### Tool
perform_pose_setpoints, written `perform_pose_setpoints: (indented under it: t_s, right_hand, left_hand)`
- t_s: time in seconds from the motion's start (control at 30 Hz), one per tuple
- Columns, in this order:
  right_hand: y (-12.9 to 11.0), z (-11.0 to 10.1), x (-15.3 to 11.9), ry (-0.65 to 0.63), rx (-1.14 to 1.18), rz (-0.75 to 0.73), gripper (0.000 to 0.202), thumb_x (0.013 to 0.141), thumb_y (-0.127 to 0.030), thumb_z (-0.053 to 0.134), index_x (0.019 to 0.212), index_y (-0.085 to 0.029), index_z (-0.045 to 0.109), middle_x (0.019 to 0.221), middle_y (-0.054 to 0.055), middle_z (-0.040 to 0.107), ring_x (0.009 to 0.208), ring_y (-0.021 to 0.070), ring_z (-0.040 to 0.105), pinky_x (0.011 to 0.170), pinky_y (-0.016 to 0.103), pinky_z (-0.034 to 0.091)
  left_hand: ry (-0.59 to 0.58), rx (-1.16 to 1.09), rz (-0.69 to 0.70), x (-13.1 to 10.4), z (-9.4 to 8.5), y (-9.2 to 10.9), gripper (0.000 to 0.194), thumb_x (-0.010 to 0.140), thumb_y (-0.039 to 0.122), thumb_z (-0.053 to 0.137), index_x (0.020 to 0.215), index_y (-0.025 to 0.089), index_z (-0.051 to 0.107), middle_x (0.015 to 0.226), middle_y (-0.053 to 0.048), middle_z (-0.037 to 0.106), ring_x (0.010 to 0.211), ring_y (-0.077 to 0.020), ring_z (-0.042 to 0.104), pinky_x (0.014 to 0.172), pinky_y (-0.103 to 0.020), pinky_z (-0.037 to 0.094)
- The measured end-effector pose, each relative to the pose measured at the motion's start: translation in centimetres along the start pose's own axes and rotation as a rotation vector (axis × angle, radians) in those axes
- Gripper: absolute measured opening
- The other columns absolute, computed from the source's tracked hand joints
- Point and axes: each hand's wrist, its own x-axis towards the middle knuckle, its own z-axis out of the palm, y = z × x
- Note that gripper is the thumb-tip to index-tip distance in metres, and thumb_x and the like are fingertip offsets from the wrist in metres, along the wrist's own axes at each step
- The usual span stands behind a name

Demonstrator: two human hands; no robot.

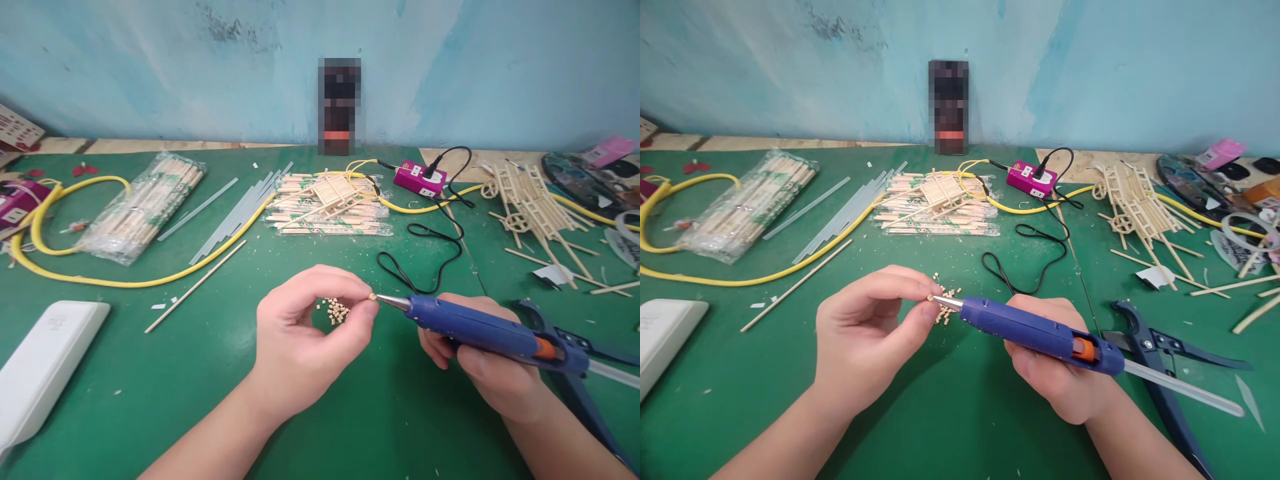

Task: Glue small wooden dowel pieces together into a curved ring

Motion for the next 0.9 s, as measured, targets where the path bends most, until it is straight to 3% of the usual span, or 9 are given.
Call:
perform_pose_setpoints:
  t_s: [0.9]
  right_hand:
    - [-0.08, -0.12, 0.09, 0.007, 0.022, 0.030, 0.028, 0.098, -0.045, 0.062, 0.079, -0.025, 0.059, 0.066, -0.001, 0.050, 0.053, 0.0167, 0.050, 0.049, 0.036, 0.035]
  left_hand:
    - [-0.016, 0.019, 0.003, 0.15, 0.04, 0.29, 0.019, 0.084, 0.001, 0.079, 0.090, 0.019, 0.081, 0.087, -0.006, 0.079, 0.079, -0.0197, 0.074, 0.068, -0.034, 0.062]
